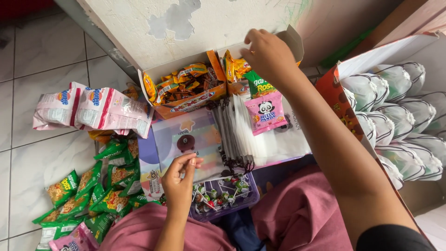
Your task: The person places individual packets of chips and cookies into small drawstring gift bags by hand. They pick up the filled bags and place them into a large cardboard box.
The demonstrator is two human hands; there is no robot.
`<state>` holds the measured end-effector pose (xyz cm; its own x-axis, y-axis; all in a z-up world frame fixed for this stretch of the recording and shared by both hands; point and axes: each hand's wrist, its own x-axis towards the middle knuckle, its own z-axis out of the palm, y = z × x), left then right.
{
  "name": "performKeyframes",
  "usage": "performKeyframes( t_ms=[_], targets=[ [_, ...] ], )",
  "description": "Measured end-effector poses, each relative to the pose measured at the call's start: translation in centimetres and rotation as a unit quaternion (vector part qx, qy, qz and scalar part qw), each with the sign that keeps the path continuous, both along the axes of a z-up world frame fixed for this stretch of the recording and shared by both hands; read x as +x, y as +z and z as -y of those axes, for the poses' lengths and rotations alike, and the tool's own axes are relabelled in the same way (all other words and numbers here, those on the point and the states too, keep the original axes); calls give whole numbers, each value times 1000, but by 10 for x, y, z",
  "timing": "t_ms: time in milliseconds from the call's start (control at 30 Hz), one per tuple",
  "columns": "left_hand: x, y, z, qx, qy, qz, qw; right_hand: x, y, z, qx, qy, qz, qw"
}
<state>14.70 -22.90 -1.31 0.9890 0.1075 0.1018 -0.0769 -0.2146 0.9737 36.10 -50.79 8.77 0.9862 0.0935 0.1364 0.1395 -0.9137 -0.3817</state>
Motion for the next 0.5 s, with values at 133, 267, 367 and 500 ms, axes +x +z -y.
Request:
performKeyframes(
  t_ms=[133,267,367,500],
  targets=[
    [0,-4,-2,5,4,10,1000,63,-26,-22,-111,-31,-133,984],
    [0,-3,-2,1,5,-9,1000,79,-41,-34,-82,-36,-174,981],
    [-3,-3,-3,3,4,-9,1000,56,-23,-32,-55,-48,-115,991],
    [-6,-3,-2,-11,-5,-7,1000,-24,21,-21,65,21,168,983]
  ],
)
